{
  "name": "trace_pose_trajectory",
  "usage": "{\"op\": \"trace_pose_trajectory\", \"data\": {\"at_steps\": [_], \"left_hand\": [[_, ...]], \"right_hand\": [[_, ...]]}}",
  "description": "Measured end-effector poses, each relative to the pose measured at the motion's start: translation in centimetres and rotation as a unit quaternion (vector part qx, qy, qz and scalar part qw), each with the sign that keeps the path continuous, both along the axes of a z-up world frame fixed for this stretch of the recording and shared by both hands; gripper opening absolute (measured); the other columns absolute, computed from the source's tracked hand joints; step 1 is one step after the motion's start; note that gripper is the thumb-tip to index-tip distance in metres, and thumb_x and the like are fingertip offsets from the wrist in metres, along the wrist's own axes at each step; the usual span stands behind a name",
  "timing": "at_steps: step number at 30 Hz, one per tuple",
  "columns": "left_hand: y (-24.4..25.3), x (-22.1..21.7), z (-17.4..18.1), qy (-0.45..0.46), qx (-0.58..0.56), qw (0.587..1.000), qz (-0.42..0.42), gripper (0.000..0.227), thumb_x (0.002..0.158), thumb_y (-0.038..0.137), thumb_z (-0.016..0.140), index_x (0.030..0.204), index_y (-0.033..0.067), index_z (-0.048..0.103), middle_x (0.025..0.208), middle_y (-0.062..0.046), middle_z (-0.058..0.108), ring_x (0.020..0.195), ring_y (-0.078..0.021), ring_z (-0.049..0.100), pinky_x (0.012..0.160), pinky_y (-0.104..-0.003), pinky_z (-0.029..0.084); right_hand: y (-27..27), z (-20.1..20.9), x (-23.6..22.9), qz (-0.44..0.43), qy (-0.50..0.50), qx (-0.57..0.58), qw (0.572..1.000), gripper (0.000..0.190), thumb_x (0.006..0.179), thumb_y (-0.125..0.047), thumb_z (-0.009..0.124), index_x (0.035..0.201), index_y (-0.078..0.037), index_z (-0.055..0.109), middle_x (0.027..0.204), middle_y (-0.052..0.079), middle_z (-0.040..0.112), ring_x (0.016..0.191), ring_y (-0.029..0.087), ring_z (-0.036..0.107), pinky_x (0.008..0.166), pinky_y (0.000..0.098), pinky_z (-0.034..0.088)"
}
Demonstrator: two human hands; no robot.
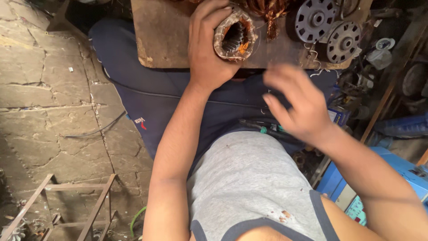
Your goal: The person holds a cylindrical motor stator and uses pliers to cut and remove white insulating material from the copper windings. They rotate the stator to access different sections and continue removing the insulation by hand and with pliers.
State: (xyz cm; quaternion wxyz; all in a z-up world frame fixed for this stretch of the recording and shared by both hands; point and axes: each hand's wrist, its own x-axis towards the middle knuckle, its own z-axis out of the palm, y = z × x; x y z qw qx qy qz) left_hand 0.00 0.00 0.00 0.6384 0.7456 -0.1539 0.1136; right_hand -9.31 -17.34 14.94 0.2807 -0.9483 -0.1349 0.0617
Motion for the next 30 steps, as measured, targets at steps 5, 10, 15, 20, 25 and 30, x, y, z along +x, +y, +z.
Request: {"op": "trace_pose_trajectory", "data": {"at_steps": [5,10,15,20,25,30], "left_hand": [[1.5,0.2,-0.3,0.038,0.044,0.997,-0.047,0.082,0.081,0.02,0.098,0.145,0.0186,0.048,0.146,-0.003,0.049,0.142,-0.0258,0.046,0.122,-0.04,0.038],[2.1,0.2,-0.5,0.081,0.061,0.992,-0.077,0.085,0.079,0.019,0.094,0.147,0.0196,0.043,0.149,-0.004,0.046,0.144,-0.0262,0.044,0.123,-0.043,0.033],[2.8,0.4,0.2,0.087,0.08,0.99,-0.074,0.084,0.081,0.023,0.094,0.147,0.0174,0.044,0.15,-0.006,0.047,0.145,-0.0279,0.042,0.124,-0.043,0.032],[3.2,-2.2,2.4,0.06,0.049,0.996,0.045,0.071,0.086,0.019,0.093,0.143,0.0166,0.051,0.145,-0.008,0.052,0.135,-0.0252,0.05,0.114,-0.038,0.041],[1.2,-4.6,3.2,0.066,0.031,0.981,0.181,0.034,0.091,0.011,0.088,0.118,0.0153,0.067,0.104,-0.003,0.064,0.095,-0.0186,0.064,0.082,-0.028,0.052],[0.5,-4.0,4.1,0.046,0.072,0.977,0.195,0.024,0.091,0.009,0.084,0.112,0.0118,0.072,0.087,0.002,0.062,0.077,-0.0128,0.061,0.073,-0.03,0.045]], "right_hand": [[3.0,-2.4,6.5,0.047,-0.132,-0.026,0.99,0.032,0.093,-0.01,0.076,0.119,0.006,0.066,0.123,0.022,0.063,0.111,0.038,0.065,0.093,0.0432,0.056],[2.3,-4.9,8.1,-0.057,0.039,0.129,0.989,0.015,0.114,-0.013,0.07,0.112,0.002,0.068,0.116,0.01,0.068,0.093,0.018,0.068,0.08,0.0291,0.056],[2.0,-5.4,8.1,-0.059,0.065,0.173,0.981,0.021,0.117,-0.01,0.067,0.103,0.007,0.065,0.111,0.009,0.064,0.089,0.014,0.065,0.077,0.0273,0.053],[1.4,-6.1,8.5,-0.064,0.11,0.243,0.962,0.023,0.122,-0.009,0.065,0.107,0.007,0.064,0.111,0.008,0.063,0.081,0.01,0.065,0.071,0.0223,0.054],[1.8,-5.7,9.0,-0.097,0.144,0.303,0.937,0.017,0.116,-0.009,0.065,0.107,0.006,0.063,0.113,0.007,0.062,0.082,0.011,0.065,0.071,0.0223,0.056],[2.2,-5.4,9.2,-0.099,0.155,0.346,0.92,0.015,0.113,-0.008,0.066,0.11,0.006,0.063,0.117,0.007,0.062,0.087,0.011,0.064,0.073,0.0228,0.057]]}}
